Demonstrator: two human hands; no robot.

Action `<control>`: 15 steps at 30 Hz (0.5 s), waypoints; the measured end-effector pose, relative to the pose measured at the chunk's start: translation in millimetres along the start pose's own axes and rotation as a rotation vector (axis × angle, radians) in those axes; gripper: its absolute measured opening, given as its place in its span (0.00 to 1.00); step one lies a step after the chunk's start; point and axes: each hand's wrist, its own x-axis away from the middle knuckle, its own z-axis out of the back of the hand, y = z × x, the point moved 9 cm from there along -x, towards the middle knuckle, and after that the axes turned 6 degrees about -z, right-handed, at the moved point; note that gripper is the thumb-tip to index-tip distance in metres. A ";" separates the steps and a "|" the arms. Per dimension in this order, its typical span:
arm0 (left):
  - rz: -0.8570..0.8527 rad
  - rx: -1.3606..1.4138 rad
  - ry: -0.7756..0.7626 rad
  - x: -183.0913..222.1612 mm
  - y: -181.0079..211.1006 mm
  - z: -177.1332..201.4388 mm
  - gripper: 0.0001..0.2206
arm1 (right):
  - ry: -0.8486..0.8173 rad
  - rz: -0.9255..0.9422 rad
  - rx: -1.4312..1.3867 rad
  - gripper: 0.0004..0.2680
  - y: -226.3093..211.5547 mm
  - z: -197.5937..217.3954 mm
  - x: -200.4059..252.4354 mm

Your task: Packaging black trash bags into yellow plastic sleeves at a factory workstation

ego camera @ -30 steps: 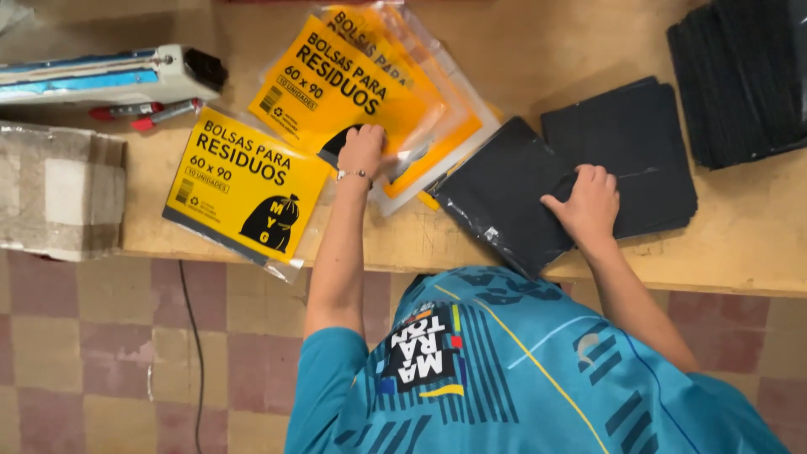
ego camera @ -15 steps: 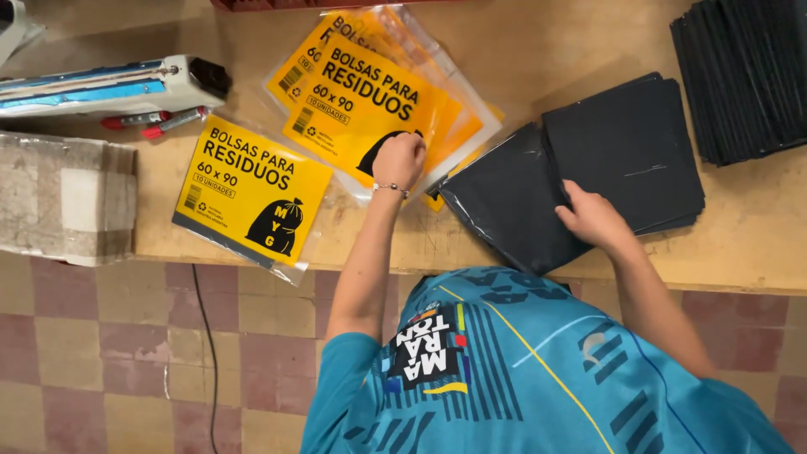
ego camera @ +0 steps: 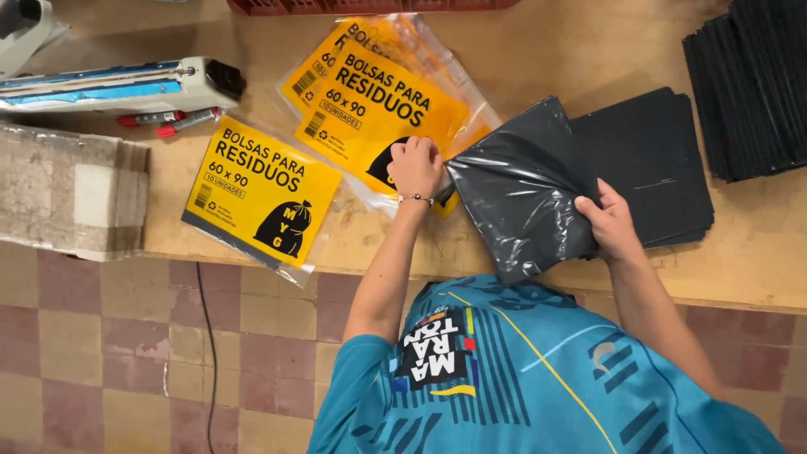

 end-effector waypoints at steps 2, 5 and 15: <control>0.004 0.004 0.011 -0.7 -3.4 -4.9 0.04 | 0.111 -0.024 -0.031 0.12 17.2 8.0 -5.3; 0.003 -0.001 0.024 -0.6 -8.2 -14.0 0.08 | 0.176 -0.017 -0.039 0.14 17.9 7.7 -6.7; -0.255 0.159 0.236 -14.3 -7.0 -25.9 0.05 | -0.005 -0.080 -0.078 0.14 75.4 -42.2 -22.5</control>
